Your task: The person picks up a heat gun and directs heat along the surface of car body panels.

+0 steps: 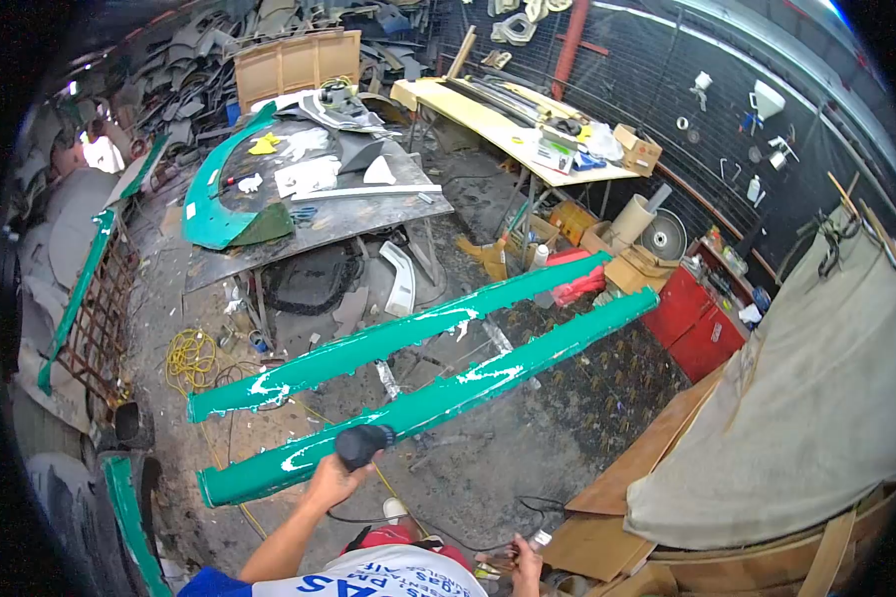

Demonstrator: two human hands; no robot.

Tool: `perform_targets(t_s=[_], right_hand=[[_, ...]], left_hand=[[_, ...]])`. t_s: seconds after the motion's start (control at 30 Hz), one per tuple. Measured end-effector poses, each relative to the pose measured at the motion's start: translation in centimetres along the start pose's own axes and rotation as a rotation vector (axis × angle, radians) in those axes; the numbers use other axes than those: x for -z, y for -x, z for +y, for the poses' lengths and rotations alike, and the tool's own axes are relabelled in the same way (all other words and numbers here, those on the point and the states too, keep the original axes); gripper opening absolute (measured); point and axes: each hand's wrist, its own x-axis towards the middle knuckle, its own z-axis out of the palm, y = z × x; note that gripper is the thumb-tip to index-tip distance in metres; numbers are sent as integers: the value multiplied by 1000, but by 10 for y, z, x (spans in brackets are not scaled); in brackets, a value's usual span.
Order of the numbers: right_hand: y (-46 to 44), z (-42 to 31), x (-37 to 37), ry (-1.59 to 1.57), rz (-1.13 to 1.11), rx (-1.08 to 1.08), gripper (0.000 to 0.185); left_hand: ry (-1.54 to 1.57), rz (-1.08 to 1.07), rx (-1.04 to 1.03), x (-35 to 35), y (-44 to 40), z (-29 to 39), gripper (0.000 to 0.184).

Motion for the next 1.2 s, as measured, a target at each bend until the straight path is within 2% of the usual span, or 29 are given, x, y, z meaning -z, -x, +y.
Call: perform_targets(t_s=[0.07,0.13,0.27,0.4,0.5,0.57,0.6,0.67,0.73,0.83,0.9,0.97,1.03,1.13,1.17,1.2], right_hand=[[-12,-8,17,-36,36,22,20],[-25,-15,32,-61,91,28,20],[-55,-23,40,-129,81,61,20],[-81,-43,17,8,54,70,20],[-115,-54,3,124,-67,46,19],[-137,-60,-9,217,-172,27,19],[-144,-63,-15,240,-235,8,20],[-143,-72,-37,340,-363,-12,20],[-147,-69,-55,435,-501,-24,21],[-148,-60,-76,580,-600,-102,21],[-143,-52,-85,614,-687,-127,20],[-149,-37,-88,653,-685,-230,20],[-171,-26,-87,687,-732,-291,20],[-175,-28,-86,766,-669,-311,19],[-175,-30,-85,765,-665,-302,19],[-175,-34,-84,779,-646,-312,19]], left_hand=[[17,-46,-26,-26,-20,3,35],[124,-63,-187,-43,-37,27,36],[154,-51,-233,-57,-47,40,39],[88,15,-82,-56,-32,11,41],[175,225,-89,-41,-6,-2,42],[158,300,269,-14,24,26,35],[301,372,495,-7,38,33,32],[311,610,504,-2,63,23,32],[239,787,566,-2,89,-28,33],[276,1055,542,8,125,-23,31],[226,1145,645,6,145,-14,32],[137,1278,606,-1,157,-21,34],[40,1318,501,-22,166,-45,33],[242,1136,319,-50,158,-42,29],[294,1047,337,-59,155,-33,29],[482,977,349,-63,150,-17,34]])
